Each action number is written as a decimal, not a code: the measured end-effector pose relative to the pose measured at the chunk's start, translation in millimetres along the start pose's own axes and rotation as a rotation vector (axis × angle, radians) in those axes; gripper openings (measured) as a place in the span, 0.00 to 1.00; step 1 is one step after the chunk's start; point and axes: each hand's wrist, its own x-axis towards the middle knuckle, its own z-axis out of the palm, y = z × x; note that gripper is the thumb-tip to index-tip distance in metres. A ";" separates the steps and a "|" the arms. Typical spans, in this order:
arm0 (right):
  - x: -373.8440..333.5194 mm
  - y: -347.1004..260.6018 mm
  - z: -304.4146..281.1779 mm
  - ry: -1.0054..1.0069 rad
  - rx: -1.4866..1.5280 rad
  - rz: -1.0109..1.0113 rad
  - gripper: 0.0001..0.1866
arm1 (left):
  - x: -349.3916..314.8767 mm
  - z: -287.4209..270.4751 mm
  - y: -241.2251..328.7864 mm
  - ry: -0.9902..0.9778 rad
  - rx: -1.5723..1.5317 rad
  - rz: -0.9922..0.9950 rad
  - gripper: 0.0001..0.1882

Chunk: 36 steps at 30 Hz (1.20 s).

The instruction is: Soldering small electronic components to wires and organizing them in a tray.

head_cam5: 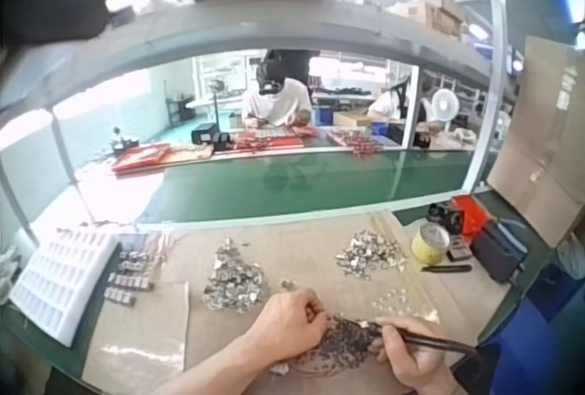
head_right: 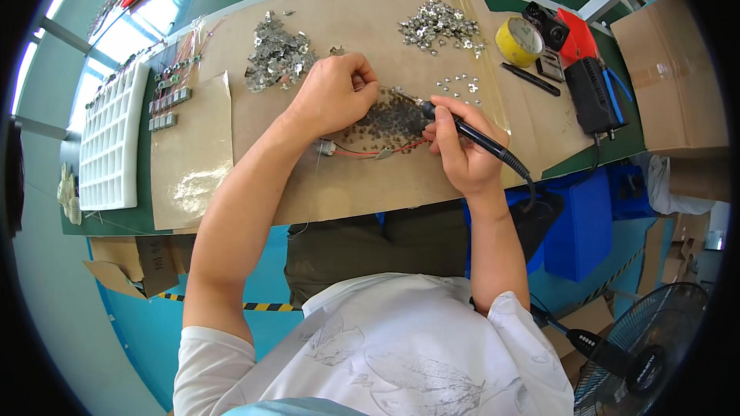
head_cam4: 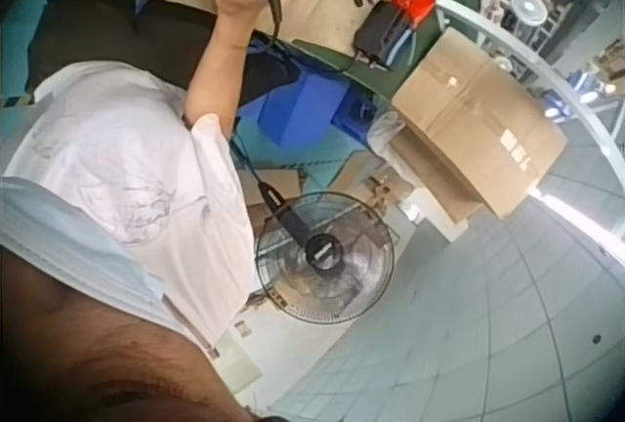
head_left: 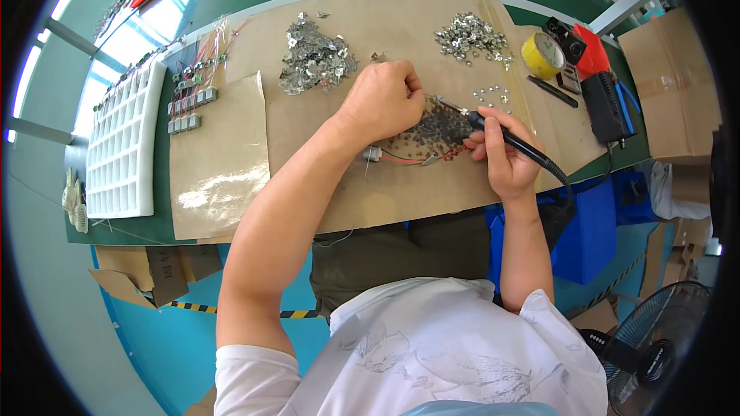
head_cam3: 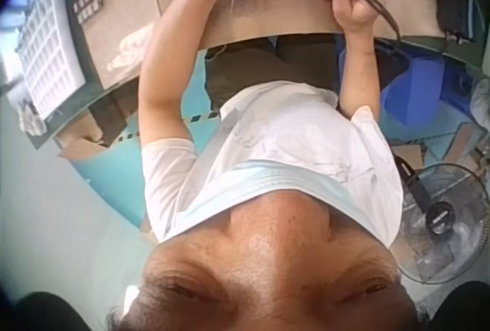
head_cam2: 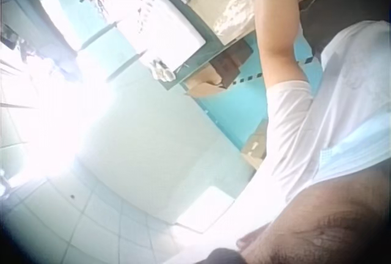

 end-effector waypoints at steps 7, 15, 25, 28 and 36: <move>1.1 -0.6 0.5 -0.006 -0.036 0.016 0.09 | -1.8 3.2 -1.2 0.009 0.030 0.027 0.08; 2.6 -0.4 -0.7 -0.003 -0.030 0.028 0.09 | 0.2 6.5 -2.5 0.011 0.052 0.027 0.08; -5.9 -6.2 -1.1 -0.072 -0.179 -0.225 0.15 | -1.0 3.2 -3.0 0.083 -0.060 -0.025 0.08; -4.0 -26.6 1.9 -0.269 -0.352 -0.395 0.21 | -2.0 5.7 -8.1 0.118 -0.077 -0.024 0.10; -2.6 -39.0 11.2 -0.355 -0.304 -0.372 0.24 | 2.9 -6.1 -5.2 0.077 -0.286 -0.182 0.10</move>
